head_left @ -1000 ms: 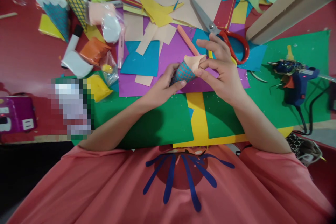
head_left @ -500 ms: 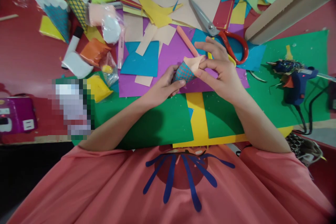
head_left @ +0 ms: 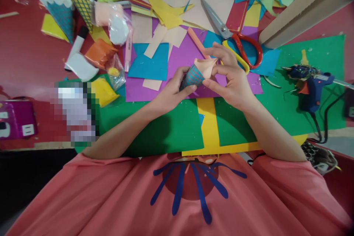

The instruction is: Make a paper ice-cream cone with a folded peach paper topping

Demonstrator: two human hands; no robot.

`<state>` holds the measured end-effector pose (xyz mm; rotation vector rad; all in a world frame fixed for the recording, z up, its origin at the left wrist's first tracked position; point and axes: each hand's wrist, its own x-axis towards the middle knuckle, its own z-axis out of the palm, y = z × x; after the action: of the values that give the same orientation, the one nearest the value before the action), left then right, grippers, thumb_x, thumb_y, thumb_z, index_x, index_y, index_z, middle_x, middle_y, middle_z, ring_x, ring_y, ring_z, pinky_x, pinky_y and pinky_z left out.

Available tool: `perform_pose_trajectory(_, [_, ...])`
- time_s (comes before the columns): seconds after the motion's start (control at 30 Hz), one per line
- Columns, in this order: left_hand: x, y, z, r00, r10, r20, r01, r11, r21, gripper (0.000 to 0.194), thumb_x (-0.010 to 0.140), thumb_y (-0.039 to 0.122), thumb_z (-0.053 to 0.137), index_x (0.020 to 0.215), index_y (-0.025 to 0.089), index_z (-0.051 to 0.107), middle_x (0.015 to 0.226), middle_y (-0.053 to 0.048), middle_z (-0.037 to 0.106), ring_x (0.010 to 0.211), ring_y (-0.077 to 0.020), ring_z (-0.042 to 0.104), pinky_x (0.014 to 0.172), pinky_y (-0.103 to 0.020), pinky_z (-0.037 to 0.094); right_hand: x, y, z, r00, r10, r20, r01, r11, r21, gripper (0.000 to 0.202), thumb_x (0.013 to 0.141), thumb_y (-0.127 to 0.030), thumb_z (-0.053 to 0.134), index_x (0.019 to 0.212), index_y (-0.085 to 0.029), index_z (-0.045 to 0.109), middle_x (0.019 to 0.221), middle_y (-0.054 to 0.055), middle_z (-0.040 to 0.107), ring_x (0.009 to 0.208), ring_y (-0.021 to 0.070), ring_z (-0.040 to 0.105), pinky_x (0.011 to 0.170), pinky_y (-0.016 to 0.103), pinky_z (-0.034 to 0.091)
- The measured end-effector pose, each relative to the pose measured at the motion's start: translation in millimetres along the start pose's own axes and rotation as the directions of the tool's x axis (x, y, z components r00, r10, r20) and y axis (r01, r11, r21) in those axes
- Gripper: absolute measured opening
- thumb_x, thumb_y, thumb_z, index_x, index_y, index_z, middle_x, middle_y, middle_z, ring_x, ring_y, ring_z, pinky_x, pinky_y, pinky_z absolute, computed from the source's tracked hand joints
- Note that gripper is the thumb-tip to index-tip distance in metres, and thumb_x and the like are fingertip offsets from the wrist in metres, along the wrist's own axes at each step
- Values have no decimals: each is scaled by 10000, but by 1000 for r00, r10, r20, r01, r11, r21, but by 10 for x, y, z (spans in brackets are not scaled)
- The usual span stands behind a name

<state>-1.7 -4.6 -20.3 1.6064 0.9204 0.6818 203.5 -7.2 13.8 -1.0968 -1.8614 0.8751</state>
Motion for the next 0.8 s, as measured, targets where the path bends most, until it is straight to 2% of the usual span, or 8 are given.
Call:
perform_pose_trajectory(0.1, [-3, -25, -7, 997, 66, -27, -64, 997, 50, 454, 876, 479, 546, 1225, 240, 381, 1116, -63, 600, 1036, -181, 619, 819, -304, 551, -4, 12, 1, 999, -28, -46, 25, 998, -54, 134, 758, -289, 716, 686, -254, 608, 1287, -29, 617, 1393, 299, 402, 1166, 602, 299])
perform_pose_trajectory(0.17, [-4, -46, -17, 993, 111, -48, -106, 991, 82, 461, 892, 471, 530, 1262, 265, 348, 1051, -49, 611, 947, -170, 648, 762, -307, 567, -14, 30, 17, 993, -76, -92, 66, 993, -100, 117, 751, -306, 729, 713, -268, 625, 1312, -32, 602, 1391, 294, 404, 1175, 577, 303])
perform_pose_trajectory(0.27, [-1, -73, -36, 987, 143, -71, -136, 986, 92, 456, 909, 446, 516, 1284, 292, 309, 969, -28, 608, 794, -145, 664, 685, -305, 579, -34, 45, 47, 975, -170, -142, 149, 978, -149, 110, 746, -311, 746, 807, -290, 657, 1352, -9, 575, 1347, 274, 461, 1153, 517, 365])
perform_pose_trajectory(0.33, [7, -89, -49, 986, 140, -90, -133, 988, 79, 458, 909, 439, 519, 1281, 291, 297, 974, -28, 597, 767, -138, 661, 678, -312, 584, -43, 50, 59, 976, -153, -156, 141, 986, -88, 96, 785, -324, 713, 870, -305, 673, 1355, -5, 573, 1314, 247, 499, 1114, 478, 425])
perform_pose_trajectory(0.43, [26, -112, -65, 977, 160, -137, -148, 984, 97, 483, 888, 447, 553, 1266, 290, 295, 1055, -41, 581, 888, -160, 661, 774, -347, 586, -38, 67, 57, 985, -18, -169, 36, 994, 103, 96, 858, -383, 622, 883, -314, 684, 1291, -21, 610, 1270, 214, 544, 1084, 444, 469])
perform_pose_trajectory(0.53, [35, -131, -76, 959, 218, -181, -186, 966, 177, 542, 852, 447, 610, 1259, 292, 289, 1176, -59, 545, 1065, -190, 620, 885, -375, 560, -20, 90, 42, 967, 52, -248, -3, 981, 193, 166, 827, -447, 648, 815, -281, 653, 1193, -19, 654, 1202, 207, 591, 1074, 438, 481])
perform_pose_trajectory(0.67, [16, -127, -86, 948, 251, -196, -185, 935, 303, 520, 873, 424, 591, 1263, 270, 284, 1203, -73, 523, 1128, -194, 597, 908, -360, 546, -23, 82, 41, 935, 19, -353, 19, 994, 105, 126, 805, -385, 691, 794, -279, 623, 1213, -17, 639, 1163, 187, 603, 1059, 399, 489])
perform_pose_trajectory(0.8, [-13, -94, -76, 958, 250, -138, -171, 890, 422, 508, 895, 429, 551, 1294, 244, 297, 1257, -98, 516, 1194, -216, 568, 979, -380, 511, -52, 48, 63, 940, -84, -330, 82, 996, -19, 35, 853, -258, 635, 869, -288, 634, 1286, -14, 596, 1239, 172, 555, 1085, 381, 458])
